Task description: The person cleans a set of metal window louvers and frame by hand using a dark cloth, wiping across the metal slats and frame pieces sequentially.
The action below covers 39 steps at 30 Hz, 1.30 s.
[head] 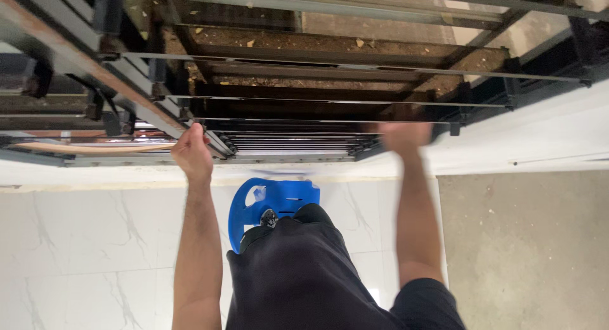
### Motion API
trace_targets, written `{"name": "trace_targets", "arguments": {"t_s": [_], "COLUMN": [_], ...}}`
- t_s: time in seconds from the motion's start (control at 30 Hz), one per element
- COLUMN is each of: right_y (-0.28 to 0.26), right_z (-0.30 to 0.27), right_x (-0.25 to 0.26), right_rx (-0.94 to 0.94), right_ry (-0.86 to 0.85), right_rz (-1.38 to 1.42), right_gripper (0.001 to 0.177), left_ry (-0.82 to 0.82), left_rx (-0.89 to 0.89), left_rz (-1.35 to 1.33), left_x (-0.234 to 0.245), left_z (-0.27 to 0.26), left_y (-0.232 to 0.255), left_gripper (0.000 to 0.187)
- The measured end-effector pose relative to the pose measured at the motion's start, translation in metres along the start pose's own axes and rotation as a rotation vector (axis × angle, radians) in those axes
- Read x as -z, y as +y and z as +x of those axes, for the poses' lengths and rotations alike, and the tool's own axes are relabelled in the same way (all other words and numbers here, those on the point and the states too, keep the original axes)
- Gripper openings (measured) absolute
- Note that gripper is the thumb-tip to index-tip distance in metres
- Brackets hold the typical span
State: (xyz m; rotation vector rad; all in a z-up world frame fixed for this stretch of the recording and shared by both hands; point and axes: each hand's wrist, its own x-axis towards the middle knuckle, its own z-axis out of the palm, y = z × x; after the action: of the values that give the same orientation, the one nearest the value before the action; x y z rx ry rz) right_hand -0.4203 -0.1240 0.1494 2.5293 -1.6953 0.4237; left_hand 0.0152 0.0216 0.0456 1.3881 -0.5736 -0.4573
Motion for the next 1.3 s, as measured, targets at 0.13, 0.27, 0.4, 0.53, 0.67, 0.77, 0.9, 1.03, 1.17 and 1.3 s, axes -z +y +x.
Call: {"name": "trace_targets", "arguments": {"t_s": [0.13, 0.27, 0.4, 0.53, 0.67, 0.77, 0.9, 1.03, 1.17, 1.3], "right_y": [0.005, -0.139, -0.28, -0.324, -0.311, -0.318, -0.302, -0.187, -0.055, -0.103], "right_z": [0.004, 0.026, 0.041, 0.048, 0.022, 0.039, 0.043, 0.025, 0.004, 0.009], "right_x": [0.001, -0.007, -0.001, -0.001, 0.008, 0.011, 0.004, -0.012, 0.01, -0.006], "right_rx": [0.087, 0.001, 0.282, 0.242, 0.594, 0.512, 0.322, 0.212, -0.014, -0.008], "right_ry": [0.146, -0.24, -0.409, -0.558, 0.238, -0.037, -0.504, -0.239, -0.098, -0.119], "right_rz": [-0.071, 0.102, 0.207, 0.274, 0.09, 0.113, 0.204, 0.128, -0.022, 0.005], "right_gripper": [0.026, 0.022, 0.029, 0.031, 0.055, 0.052, 0.045, 0.044, 0.043, 0.042], "left_ry": [0.015, -0.035, -0.023, -0.061, 0.023, -0.037, 0.008, 0.046, 0.024, 0.082], "left_rx": [-0.004, -0.002, 0.005, 0.113, -0.329, -0.015, 0.047, 0.175, 0.161, 0.177], "left_rz": [0.118, 0.04, 0.05, 0.093, 0.206, 0.041, 0.025, -0.153, -0.154, -0.138], "left_x": [0.0, -0.006, -0.007, -0.01, -0.012, -0.015, -0.018, -0.021, -0.021, -0.02], "left_z": [0.001, -0.001, -0.002, -0.003, -0.001, -0.008, -0.01, -0.006, -0.004, -0.009], "left_y": [-0.007, -0.014, -0.006, -0.006, -0.008, 0.0, 0.008, -0.001, -0.011, -0.027], "left_gripper": [0.028, 0.041, 0.031, 0.037, 0.025, 0.031, 0.029, 0.028, 0.037, 0.032]}}
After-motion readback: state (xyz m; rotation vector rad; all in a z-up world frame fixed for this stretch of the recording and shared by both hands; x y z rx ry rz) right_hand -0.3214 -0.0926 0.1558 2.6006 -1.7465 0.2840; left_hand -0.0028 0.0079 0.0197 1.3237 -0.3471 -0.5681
